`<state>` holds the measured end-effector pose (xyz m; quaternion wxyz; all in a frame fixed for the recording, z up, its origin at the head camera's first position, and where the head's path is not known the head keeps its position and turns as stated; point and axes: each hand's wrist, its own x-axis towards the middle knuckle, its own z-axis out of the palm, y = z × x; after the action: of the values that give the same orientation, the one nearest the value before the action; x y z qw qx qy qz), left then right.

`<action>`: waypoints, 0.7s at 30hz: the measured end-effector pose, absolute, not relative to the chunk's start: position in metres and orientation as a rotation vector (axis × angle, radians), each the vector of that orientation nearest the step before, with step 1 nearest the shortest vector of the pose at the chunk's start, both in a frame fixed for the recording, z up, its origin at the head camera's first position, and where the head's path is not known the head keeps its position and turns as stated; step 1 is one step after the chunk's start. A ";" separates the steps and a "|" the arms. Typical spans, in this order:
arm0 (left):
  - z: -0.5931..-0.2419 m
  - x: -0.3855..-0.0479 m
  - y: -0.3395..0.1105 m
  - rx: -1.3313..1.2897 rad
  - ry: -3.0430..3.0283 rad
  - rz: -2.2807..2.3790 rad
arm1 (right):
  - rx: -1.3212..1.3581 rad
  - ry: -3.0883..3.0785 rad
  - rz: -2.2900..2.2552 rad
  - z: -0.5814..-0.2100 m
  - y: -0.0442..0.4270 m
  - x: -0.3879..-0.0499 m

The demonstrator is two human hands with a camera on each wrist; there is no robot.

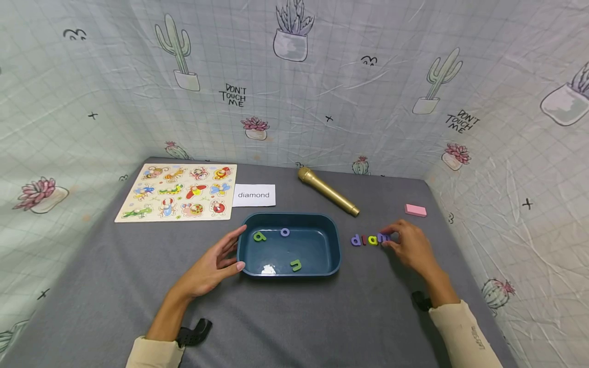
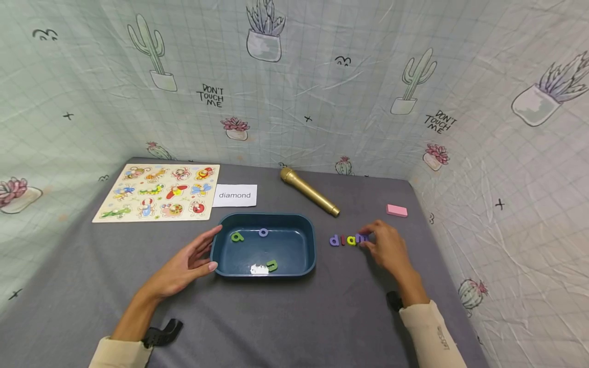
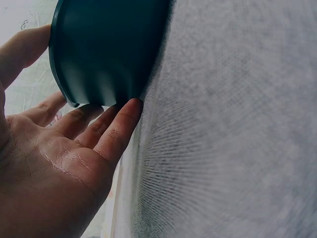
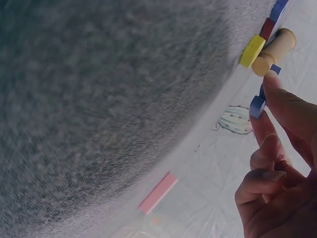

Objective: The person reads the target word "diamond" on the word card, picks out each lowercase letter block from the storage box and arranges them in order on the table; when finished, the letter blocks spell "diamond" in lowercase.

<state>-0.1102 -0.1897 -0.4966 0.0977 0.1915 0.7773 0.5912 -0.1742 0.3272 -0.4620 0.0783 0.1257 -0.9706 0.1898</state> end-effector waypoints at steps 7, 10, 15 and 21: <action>-0.497 -0.111 -0.190 0.553 2.301 1.746 | 0.334 -2.979 0.525 -0.465 0.331 -0.178; -0.497 -0.111 -0.190 0.554 2.296 1.752 | 0.325 -3.012 0.514 -0.467 0.332 -0.179; -0.496 -0.110 -0.190 0.563 2.296 1.753 | 0.316 -3.054 0.518 -0.469 0.334 -0.181; -0.496 -0.110 -0.190 0.561 2.303 1.749 | 0.305 -3.066 0.518 -0.471 0.334 -0.184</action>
<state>-0.1099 -0.1901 -0.4959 0.0977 0.1896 0.7781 0.5908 -0.1840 0.3336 -0.4708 0.0084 0.0975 -0.9813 0.1659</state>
